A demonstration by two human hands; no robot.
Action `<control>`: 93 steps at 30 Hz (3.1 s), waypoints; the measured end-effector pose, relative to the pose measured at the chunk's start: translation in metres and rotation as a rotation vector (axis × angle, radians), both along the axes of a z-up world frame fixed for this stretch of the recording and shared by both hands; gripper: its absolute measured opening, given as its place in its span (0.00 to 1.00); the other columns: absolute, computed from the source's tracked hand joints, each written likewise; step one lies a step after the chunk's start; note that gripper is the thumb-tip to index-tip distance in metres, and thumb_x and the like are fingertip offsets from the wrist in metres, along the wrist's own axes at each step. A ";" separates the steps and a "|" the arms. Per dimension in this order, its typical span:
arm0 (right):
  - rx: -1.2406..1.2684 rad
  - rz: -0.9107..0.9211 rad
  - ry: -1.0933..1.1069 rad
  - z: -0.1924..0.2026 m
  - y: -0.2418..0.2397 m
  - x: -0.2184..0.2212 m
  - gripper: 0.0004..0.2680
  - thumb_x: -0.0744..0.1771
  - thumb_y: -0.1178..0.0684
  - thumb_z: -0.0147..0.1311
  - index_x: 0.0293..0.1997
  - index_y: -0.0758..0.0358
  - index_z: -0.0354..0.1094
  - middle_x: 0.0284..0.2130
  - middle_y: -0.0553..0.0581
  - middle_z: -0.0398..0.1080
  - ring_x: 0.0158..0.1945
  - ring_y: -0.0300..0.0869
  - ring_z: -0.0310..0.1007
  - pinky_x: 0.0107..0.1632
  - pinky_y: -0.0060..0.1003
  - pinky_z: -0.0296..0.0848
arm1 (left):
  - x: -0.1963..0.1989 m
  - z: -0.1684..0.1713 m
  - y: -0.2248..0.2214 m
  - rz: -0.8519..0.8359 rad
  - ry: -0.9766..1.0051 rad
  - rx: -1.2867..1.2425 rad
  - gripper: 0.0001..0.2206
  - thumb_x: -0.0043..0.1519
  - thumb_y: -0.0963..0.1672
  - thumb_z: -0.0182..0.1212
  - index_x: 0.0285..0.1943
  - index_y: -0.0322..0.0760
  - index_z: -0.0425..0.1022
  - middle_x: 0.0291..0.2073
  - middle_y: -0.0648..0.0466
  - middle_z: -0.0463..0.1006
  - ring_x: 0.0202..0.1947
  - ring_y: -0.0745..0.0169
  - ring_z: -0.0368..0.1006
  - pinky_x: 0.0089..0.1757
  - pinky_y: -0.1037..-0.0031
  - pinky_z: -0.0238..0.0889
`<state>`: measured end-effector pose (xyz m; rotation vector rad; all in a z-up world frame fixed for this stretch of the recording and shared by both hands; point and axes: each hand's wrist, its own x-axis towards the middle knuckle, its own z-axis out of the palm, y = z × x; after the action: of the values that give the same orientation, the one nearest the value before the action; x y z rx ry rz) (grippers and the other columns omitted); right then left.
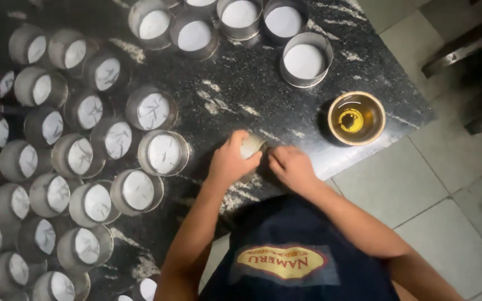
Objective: Greasing circular baking molds with a brush and oil.
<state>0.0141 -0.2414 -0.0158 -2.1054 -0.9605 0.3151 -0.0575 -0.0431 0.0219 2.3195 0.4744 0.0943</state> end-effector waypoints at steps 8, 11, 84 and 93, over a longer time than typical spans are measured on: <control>0.167 -0.027 0.466 -0.046 -0.005 0.019 0.05 0.68 0.55 0.54 0.42 0.66 0.72 0.34 0.60 0.76 0.38 0.49 0.76 0.42 0.43 0.75 | -0.015 -0.040 -0.002 -0.066 -0.382 -0.029 0.30 0.57 0.50 0.68 0.67 0.39 0.67 0.60 0.39 0.74 0.57 0.35 0.73 0.52 0.55 0.71; 0.083 -0.037 0.332 -0.033 -0.005 0.023 0.05 0.68 0.55 0.55 0.41 0.66 0.72 0.34 0.61 0.76 0.38 0.50 0.76 0.42 0.43 0.74 | -0.026 -0.041 -0.008 -0.041 -0.440 0.025 0.30 0.54 0.49 0.69 0.65 0.36 0.65 0.62 0.35 0.70 0.57 0.33 0.71 0.50 0.54 0.70; 0.421 -0.571 0.612 0.014 -0.105 0.046 0.07 0.69 0.58 0.50 0.41 0.74 0.72 0.32 0.63 0.75 0.36 0.46 0.76 0.44 0.38 0.73 | -0.007 -0.107 0.216 0.687 -0.273 0.660 0.25 0.60 0.49 0.66 0.63 0.31 0.70 0.65 0.34 0.66 0.66 0.29 0.59 0.62 0.41 0.52; 0.410 -0.858 0.494 0.009 -0.149 0.075 0.08 0.70 0.59 0.51 0.42 0.78 0.73 0.33 0.67 0.76 0.39 0.50 0.77 0.48 0.42 0.74 | 0.152 -0.050 0.278 0.407 -0.370 0.410 0.26 0.62 0.49 0.65 0.66 0.29 0.68 0.69 0.31 0.61 0.68 0.25 0.56 0.63 0.47 0.52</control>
<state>0.0889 -0.3908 -0.0070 -1.7388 0.1862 0.1542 0.0942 0.2345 -0.0283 2.4790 0.7827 0.8720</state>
